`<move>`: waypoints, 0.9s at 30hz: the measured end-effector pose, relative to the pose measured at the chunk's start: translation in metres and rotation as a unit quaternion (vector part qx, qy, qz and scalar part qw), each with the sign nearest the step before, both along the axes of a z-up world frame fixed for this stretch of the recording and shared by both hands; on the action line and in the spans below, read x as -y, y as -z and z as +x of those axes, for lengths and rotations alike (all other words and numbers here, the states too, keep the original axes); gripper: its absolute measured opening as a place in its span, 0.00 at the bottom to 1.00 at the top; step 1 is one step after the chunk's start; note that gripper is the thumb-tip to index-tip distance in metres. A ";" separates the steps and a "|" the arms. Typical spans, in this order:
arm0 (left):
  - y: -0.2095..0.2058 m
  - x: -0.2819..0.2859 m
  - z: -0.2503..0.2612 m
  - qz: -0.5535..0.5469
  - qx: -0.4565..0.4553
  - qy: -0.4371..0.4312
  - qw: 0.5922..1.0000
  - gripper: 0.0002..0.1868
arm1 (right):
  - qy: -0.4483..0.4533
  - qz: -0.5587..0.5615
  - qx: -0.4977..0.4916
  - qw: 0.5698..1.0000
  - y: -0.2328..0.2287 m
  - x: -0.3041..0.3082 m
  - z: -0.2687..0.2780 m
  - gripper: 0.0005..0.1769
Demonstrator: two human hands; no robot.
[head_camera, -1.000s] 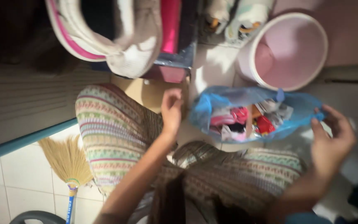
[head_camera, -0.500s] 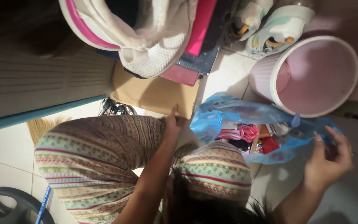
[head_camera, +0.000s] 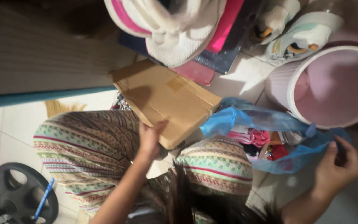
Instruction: The person is sweeping the floor and then tidying up small items by putting them into a bag and a box.
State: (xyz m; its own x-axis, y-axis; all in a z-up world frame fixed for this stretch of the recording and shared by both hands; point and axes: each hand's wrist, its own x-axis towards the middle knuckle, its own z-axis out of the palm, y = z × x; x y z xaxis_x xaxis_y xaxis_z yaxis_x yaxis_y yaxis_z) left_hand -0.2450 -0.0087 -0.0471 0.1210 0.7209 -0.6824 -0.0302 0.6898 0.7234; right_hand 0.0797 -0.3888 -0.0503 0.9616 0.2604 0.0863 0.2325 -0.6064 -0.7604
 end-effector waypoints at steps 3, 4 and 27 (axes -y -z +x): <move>-0.006 -0.025 -0.051 -0.103 0.030 0.007 0.994 0.26 | -0.018 -0.022 0.050 0.998 0.025 0.023 0.008 0.11; -0.004 -0.034 -0.076 -0.204 0.060 0.026 0.977 0.24 | -0.004 -0.042 0.077 0.996 0.030 0.034 0.005 0.13; -0.073 -0.063 0.001 -0.392 0.262 0.189 0.862 0.29 | -0.435 0.081 -0.197 0.875 -0.025 -0.162 0.046 0.15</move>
